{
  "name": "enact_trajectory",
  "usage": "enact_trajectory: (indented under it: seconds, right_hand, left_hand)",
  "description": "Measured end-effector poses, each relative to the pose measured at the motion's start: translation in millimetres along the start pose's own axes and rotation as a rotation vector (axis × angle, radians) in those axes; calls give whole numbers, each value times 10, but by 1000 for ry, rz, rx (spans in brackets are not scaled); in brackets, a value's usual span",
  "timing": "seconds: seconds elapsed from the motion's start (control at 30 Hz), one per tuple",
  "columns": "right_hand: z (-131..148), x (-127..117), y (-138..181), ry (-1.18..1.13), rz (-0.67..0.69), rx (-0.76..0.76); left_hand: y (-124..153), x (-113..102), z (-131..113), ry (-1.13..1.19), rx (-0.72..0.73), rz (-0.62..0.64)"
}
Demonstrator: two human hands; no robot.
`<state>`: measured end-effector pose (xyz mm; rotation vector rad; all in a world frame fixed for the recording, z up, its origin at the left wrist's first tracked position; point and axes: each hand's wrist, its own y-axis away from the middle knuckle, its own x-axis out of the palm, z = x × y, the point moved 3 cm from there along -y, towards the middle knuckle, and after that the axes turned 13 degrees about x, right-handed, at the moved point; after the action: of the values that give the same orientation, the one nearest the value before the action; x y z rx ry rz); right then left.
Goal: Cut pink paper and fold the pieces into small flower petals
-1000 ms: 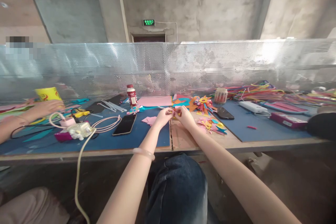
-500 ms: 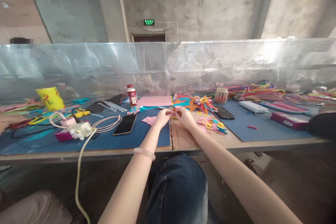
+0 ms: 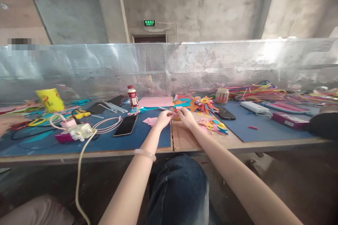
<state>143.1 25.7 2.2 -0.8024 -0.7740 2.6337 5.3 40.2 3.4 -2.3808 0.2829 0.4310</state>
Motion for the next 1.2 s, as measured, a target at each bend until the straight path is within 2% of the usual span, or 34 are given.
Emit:
enact_trajectory:
  seconds: [0.17, 0.3, 0.6, 0.8, 1.2]
  right_hand:
    - [-1, 29, 13, -24, 64, -37]
    - [4, 16, 16, -29, 58, -38]
    - [40, -39, 20, -83, 62, 114]
    - [29, -10, 37, -126, 147, 161]
    - [-86, 15, -21, -201, 182, 206]
  left_hand:
    - [-3, 0, 28, 2, -8, 1]
    - [3, 8, 48, 12, -15, 0]
    - [-5, -9, 67, 31, -29, -33]
    - [-2, -9, 58, 56, -43, -42]
    - [3, -4, 39, 78, -64, -51]
